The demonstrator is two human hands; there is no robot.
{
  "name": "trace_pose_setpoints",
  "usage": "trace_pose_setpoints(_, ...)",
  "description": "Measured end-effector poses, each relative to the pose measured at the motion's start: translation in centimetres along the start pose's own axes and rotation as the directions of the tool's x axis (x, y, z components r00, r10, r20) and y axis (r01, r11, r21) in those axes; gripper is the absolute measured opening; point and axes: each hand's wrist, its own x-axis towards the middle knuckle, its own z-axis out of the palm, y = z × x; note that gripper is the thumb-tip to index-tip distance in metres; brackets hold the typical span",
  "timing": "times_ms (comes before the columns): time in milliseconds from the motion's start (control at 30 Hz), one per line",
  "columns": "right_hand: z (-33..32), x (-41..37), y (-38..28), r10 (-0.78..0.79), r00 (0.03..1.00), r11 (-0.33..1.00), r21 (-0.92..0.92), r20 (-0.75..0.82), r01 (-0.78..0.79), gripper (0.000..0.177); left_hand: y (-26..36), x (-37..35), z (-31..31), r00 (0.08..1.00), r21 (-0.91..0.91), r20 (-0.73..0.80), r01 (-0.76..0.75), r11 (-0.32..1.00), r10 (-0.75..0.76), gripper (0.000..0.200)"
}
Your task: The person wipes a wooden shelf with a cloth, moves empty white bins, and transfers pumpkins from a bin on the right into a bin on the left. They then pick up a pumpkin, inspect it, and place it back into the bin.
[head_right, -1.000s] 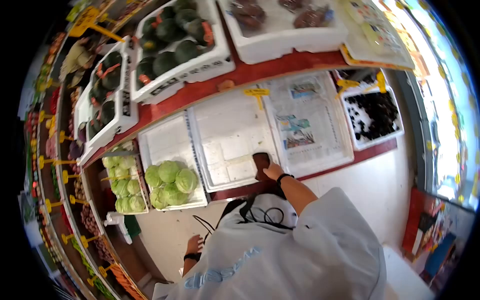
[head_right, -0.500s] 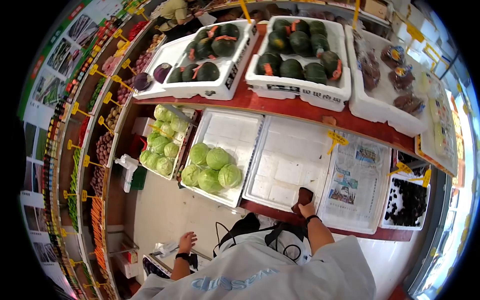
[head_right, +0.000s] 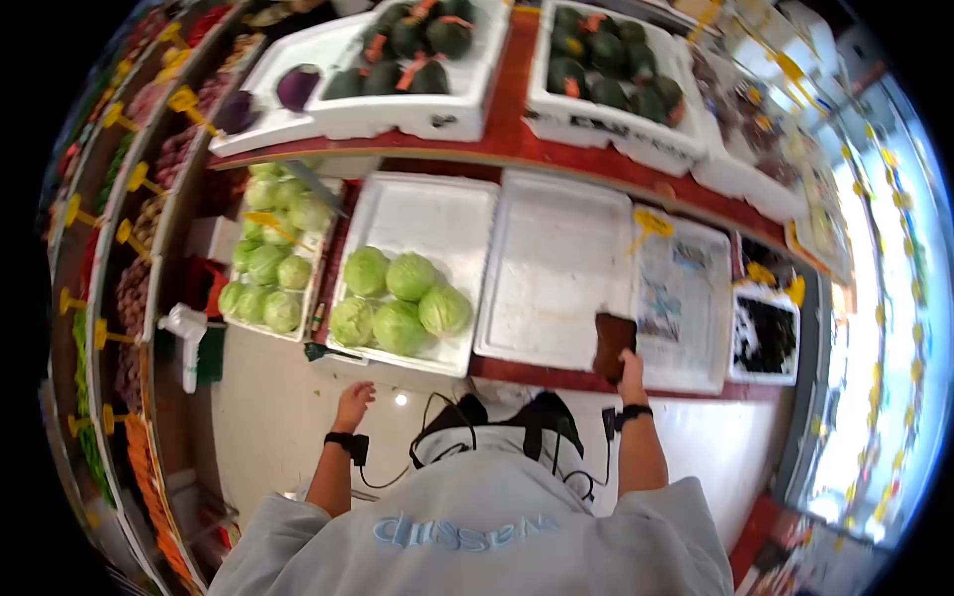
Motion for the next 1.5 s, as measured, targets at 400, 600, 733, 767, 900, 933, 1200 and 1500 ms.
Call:
trace_pose_setpoints(400, 13.3, -18.0, -9.0, -0.048, 0.933, 0.989, 0.146, 0.358, -0.005, 0.059, 21.3, -0.1, 14.9, 0.666, -0.219, 0.740, 0.113, 0.969, 0.090, 0.076)
trace_pose_setpoints(600, 14.8, -17.7, -7.8, -0.038, 0.824, 0.998, -0.026, 0.565, 0.065, 0.051, 23.0, -1.5, 23.2, 0.552, -0.273, 0.829, 0.267, 0.924, 0.086, 0.055)
trace_pose_setpoints(733, 12.7, -17.1, -7.1, -0.112, 0.872, 0.966, -0.154, 0.477, 0.209, 0.056, 22.4, -2.3, 26.3, 0.605, -0.336, 0.794, 0.373, 0.865, 0.047, 0.041)
trace_pose_setpoints(767, 11.9, -16.7, -6.2, -0.245, 0.882, 0.892, -0.263, 0.404, 0.368, 0.062, 22.4, -2.9, 27.1, 0.627, -0.364, 0.778, 0.403, 0.840, 0.036, 0.041)
trace_pose_setpoints(900, 8.5, -14.5, -3.3, -0.434, 0.851, 0.819, -0.264, 0.295, 0.509, 0.080, 23.2, -4.9, 29.4, 0.529, -0.326, 0.849, 0.510, 0.796, 0.009, 0.040)
trace_pose_setpoints(933, 7.6, -14.3, -3.4, -0.265, 0.871, 0.941, -0.087, 0.414, 0.328, 0.083, 22.9, -5.3, 30.1, 0.526, -0.324, 0.851, 0.515, 0.793, 0.006, 0.042)
trace_pose_setpoints(1200, 1.0, -8.9, -0.1, 0.103, 0.939, 0.995, -0.040, 0.328, -0.096, 0.063, 20.2, -3.7, 29.1, 0.779, 0.114, 0.616, 0.061, 0.992, -0.119, 0.041)
trace_pose_setpoints(1500, -2.6, -5.4, 0.2, 0.299, 0.917, 0.931, -0.293, 0.264, -0.220, 0.049, 16.3, -5.0, 16.9, 0.945, -0.044, 0.248, 0.233, 0.972, -0.215, 0.044)
